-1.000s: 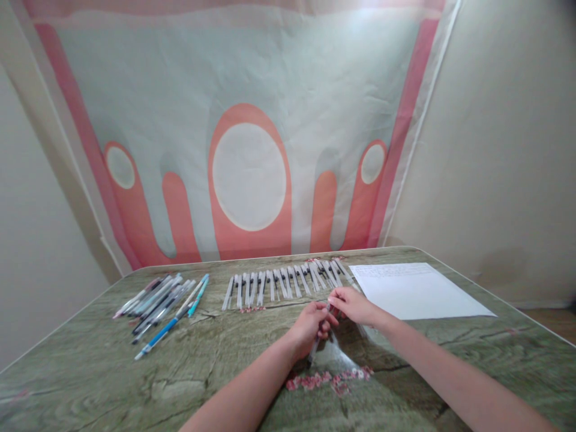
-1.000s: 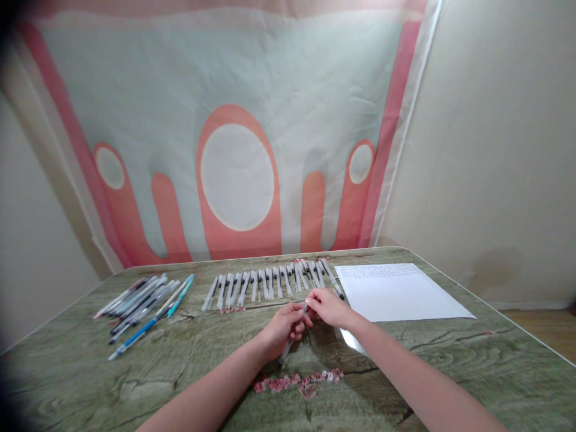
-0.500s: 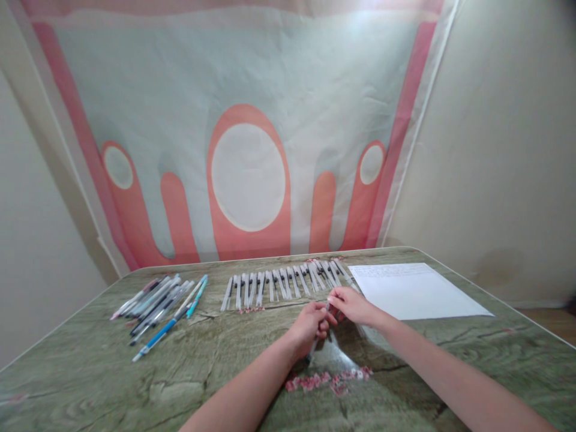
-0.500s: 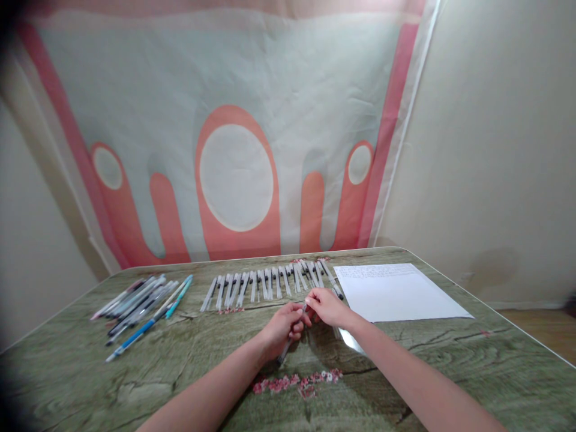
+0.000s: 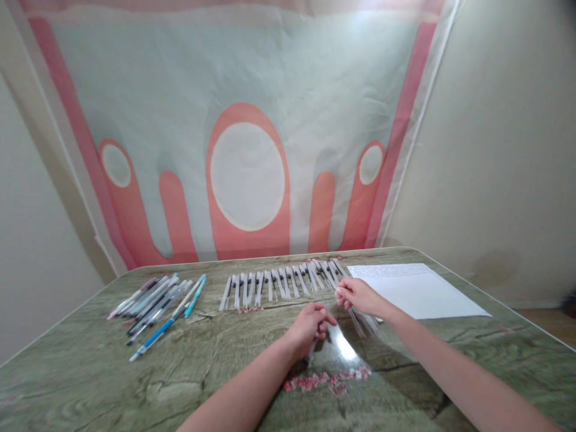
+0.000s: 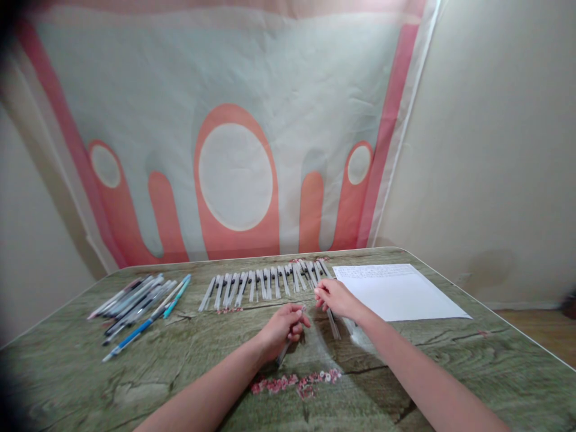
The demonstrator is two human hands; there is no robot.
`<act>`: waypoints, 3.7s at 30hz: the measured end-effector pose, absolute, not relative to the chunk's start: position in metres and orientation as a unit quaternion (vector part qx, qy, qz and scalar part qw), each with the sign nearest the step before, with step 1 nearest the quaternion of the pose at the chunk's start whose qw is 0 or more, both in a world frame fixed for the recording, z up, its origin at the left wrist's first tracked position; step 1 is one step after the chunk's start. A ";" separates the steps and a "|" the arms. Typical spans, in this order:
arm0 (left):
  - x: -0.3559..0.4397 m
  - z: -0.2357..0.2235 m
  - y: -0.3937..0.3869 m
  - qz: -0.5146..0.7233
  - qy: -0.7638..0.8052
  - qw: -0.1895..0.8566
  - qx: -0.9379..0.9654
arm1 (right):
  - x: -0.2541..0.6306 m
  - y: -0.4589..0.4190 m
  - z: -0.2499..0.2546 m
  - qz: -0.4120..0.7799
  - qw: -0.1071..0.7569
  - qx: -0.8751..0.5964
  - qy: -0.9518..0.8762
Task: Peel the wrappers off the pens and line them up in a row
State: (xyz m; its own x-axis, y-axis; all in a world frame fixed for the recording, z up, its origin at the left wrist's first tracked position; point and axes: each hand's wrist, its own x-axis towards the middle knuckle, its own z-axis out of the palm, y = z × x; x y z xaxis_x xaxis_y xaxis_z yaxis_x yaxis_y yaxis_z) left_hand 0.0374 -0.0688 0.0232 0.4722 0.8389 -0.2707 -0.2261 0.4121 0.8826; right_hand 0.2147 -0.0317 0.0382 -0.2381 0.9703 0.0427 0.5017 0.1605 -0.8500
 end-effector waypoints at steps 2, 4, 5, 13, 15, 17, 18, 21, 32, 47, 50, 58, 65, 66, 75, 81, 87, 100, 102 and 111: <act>0.037 0.022 -0.068 0.355 0.372 0.753 0.412 | 0.224 -0.030 0.045 0.279 0.295 -0.543 -0.735; 0.036 0.021 -0.067 0.355 0.370 0.754 0.411 | 0.230 -0.029 0.050 0.184 0.280 -0.550 -0.765; 0.036 0.021 -0.067 0.356 0.369 0.754 0.410 | 0.232 -0.029 0.052 0.149 0.272 -0.548 -0.777; 0.036 0.021 -0.067 0.350 0.372 0.756 0.410 | 0.226 -0.038 0.054 0.068 0.197 -0.476 -0.854; 0.037 0.023 -0.067 0.350 0.371 0.757 0.409 | 0.225 -0.040 0.052 0.062 0.185 -0.467 -0.863; 0.037 0.024 -0.067 0.350 0.372 0.758 0.406 | 0.224 -0.039 0.049 0.060 0.175 -0.466 -0.865; 0.037 0.024 -0.068 0.350 0.373 0.758 0.405 | 0.224 -0.039 0.047 0.061 0.170 -0.465 -0.866; 0.037 0.024 -0.068 0.349 0.375 0.758 0.404 | 0.225 -0.036 0.044 0.061 0.163 -0.463 -0.869; 0.037 0.024 -0.068 0.350 0.378 0.753 0.410 | 0.230 -0.034 0.044 0.054 0.178 -0.462 -0.867; 0.037 0.024 -0.068 0.348 0.370 0.758 0.409 | 0.227 -0.029 0.043 0.064 0.177 -0.387 -0.903; 0.036 0.024 -0.068 0.350 0.368 0.756 0.411 | 0.229 -0.030 0.044 0.060 0.176 -0.387 -0.903; 0.037 0.025 -0.069 0.352 0.372 0.756 0.408 | 0.232 -0.028 0.042 0.055 0.167 -0.386 -0.906; 0.037 0.021 -0.067 0.358 0.364 0.760 0.402 | 0.229 -0.030 0.045 0.086 0.198 -0.386 -0.897; 0.037 0.020 -0.066 0.360 0.362 0.760 0.402 | 0.227 -0.032 0.047 0.104 0.213 -0.389 -0.890; 0.037 0.022 -0.068 0.421 0.332 0.756 0.374 | 0.200 -0.047 0.051 0.359 0.281 -0.466 -0.758; 0.026 0.033 -0.052 0.577 0.265 0.727 0.261 | 0.181 -0.060 0.046 0.509 0.230 -0.444 -0.700; 0.015 0.037 -0.040 0.627 0.248 0.712 0.195 | 0.159 -0.080 0.038 0.485 0.185 -0.440 -0.732; 0.021 0.035 -0.050 0.567 0.272 0.706 0.325 | 0.157 -0.076 0.033 0.521 0.288 -0.492 -0.635; 0.022 0.034 -0.053 0.563 0.265 0.700 0.349 | 0.157 -0.077 0.035 0.527 0.312 -0.487 -0.623; 0.020 0.028 -0.050 0.593 0.257 0.690 0.326 | 0.155 -0.079 0.034 0.511 0.354 -0.500 -0.603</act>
State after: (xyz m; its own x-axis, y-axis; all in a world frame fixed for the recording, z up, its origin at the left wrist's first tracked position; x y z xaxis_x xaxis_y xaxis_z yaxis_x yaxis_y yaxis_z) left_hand 0.0199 -0.0496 0.0282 0.1652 0.9857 0.0318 -0.6515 0.0849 0.7539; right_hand 0.1547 -0.0791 0.0339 -0.2487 0.9649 -0.0841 0.2414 -0.0224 -0.9702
